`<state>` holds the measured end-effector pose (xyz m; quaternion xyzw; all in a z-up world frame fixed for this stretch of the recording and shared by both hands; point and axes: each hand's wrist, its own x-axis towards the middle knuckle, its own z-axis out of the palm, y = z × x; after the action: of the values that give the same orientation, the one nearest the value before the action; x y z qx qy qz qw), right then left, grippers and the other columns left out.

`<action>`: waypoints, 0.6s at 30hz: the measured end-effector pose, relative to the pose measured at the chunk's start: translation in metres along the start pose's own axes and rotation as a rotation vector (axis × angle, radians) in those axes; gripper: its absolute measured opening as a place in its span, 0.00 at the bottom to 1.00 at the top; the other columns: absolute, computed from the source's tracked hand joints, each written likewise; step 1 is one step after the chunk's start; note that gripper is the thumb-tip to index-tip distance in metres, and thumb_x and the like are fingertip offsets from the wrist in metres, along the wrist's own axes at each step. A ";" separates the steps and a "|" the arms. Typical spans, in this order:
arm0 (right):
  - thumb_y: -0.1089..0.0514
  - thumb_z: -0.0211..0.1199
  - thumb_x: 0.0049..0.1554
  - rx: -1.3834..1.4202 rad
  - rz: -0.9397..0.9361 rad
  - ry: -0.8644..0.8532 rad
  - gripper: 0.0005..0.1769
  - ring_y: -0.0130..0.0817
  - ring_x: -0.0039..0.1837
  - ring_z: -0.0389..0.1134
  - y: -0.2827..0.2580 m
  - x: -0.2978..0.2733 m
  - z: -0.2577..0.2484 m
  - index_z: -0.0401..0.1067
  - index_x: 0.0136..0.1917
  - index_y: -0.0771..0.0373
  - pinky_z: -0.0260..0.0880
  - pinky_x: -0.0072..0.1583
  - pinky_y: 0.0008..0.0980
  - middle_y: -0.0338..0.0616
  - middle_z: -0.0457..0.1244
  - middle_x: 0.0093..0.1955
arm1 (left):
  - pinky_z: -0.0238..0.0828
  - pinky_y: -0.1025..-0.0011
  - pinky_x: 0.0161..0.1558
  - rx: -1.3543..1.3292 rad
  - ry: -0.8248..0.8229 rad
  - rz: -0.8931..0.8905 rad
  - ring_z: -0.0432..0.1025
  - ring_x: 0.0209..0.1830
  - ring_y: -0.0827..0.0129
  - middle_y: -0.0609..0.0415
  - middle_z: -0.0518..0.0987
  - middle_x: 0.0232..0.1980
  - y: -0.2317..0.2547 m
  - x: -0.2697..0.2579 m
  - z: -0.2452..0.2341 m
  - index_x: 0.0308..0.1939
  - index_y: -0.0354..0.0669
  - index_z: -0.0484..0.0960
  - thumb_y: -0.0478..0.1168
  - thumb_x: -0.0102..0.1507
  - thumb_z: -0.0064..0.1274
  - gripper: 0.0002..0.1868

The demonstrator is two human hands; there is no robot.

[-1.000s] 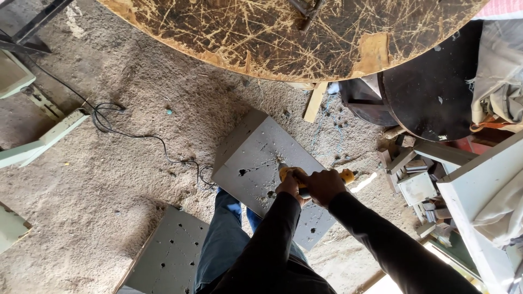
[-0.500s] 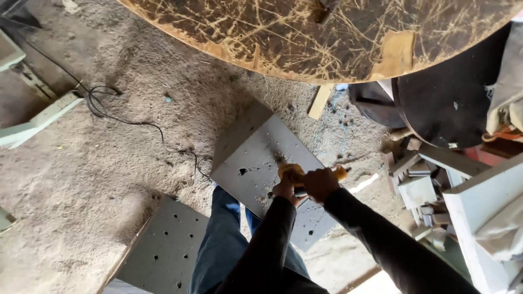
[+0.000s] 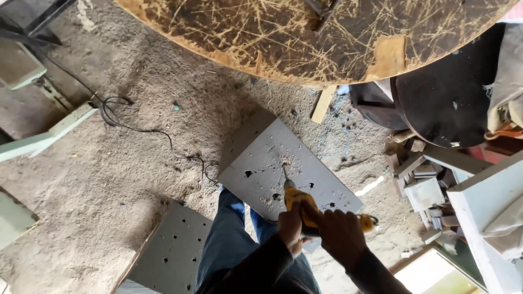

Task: Using a power drill to create a series of holes in a grey foam block for upholstery preparation.

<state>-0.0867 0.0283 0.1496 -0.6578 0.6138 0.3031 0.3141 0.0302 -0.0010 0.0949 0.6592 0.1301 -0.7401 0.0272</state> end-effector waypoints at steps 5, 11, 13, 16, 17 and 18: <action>0.61 0.58 0.52 0.107 0.075 -0.070 0.49 0.47 0.45 0.72 -0.026 -0.045 -0.022 0.46 0.80 0.30 0.72 0.45 0.52 0.38 0.70 0.43 | 0.73 0.51 0.46 -0.074 -0.125 -0.105 0.76 0.46 0.58 0.49 0.81 0.43 0.005 -0.057 -0.026 0.48 0.48 0.81 0.55 0.61 0.52 0.19; 0.61 0.58 0.52 0.113 0.035 -0.039 0.51 0.48 0.46 0.71 -0.060 -0.034 -0.004 0.43 0.82 0.32 0.69 0.43 0.52 0.40 0.68 0.43 | 0.71 0.57 0.48 -0.305 -0.134 -0.079 0.75 0.45 0.55 0.45 0.81 0.44 -0.009 -0.006 -0.065 0.50 0.45 0.80 0.53 0.62 0.57 0.20; 0.62 0.58 0.53 0.154 0.041 -0.071 0.49 0.47 0.47 0.70 -0.070 -0.026 -0.003 0.45 0.82 0.33 0.68 0.44 0.52 0.41 0.67 0.44 | 0.72 0.56 0.49 -0.356 -0.126 -0.109 0.75 0.47 0.54 0.44 0.81 0.46 -0.007 -0.001 -0.079 0.54 0.46 0.79 0.50 0.60 0.60 0.21; 0.66 0.60 0.49 0.173 -0.008 -0.006 0.53 0.48 0.47 0.71 -0.082 -0.018 0.000 0.46 0.81 0.32 0.69 0.43 0.52 0.39 0.69 0.43 | 0.72 0.56 0.45 -0.369 -0.167 -0.059 0.75 0.45 0.55 0.45 0.80 0.43 -0.006 0.011 -0.096 0.53 0.43 0.79 0.49 0.62 0.57 0.19; 0.66 0.58 0.49 0.191 -0.034 0.038 0.51 0.49 0.46 0.71 -0.086 -0.016 0.003 0.48 0.80 0.34 0.68 0.42 0.52 0.41 0.69 0.43 | 0.72 0.57 0.45 -0.389 -0.184 -0.050 0.74 0.43 0.55 0.45 0.79 0.42 -0.009 0.021 -0.101 0.52 0.43 0.78 0.50 0.62 0.58 0.20; 0.66 0.57 0.50 0.209 -0.062 0.084 0.48 0.50 0.45 0.71 -0.088 -0.013 0.005 0.50 0.79 0.37 0.67 0.41 0.53 0.42 0.69 0.43 | 0.72 0.58 0.44 -0.411 -0.202 -0.038 0.74 0.41 0.56 0.46 0.78 0.41 -0.010 0.031 -0.105 0.50 0.42 0.78 0.51 0.61 0.59 0.21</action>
<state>0.0005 0.0443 0.1605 -0.6523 0.6339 0.2000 0.3643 0.1262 0.0371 0.0556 0.5597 0.2871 -0.7608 0.1596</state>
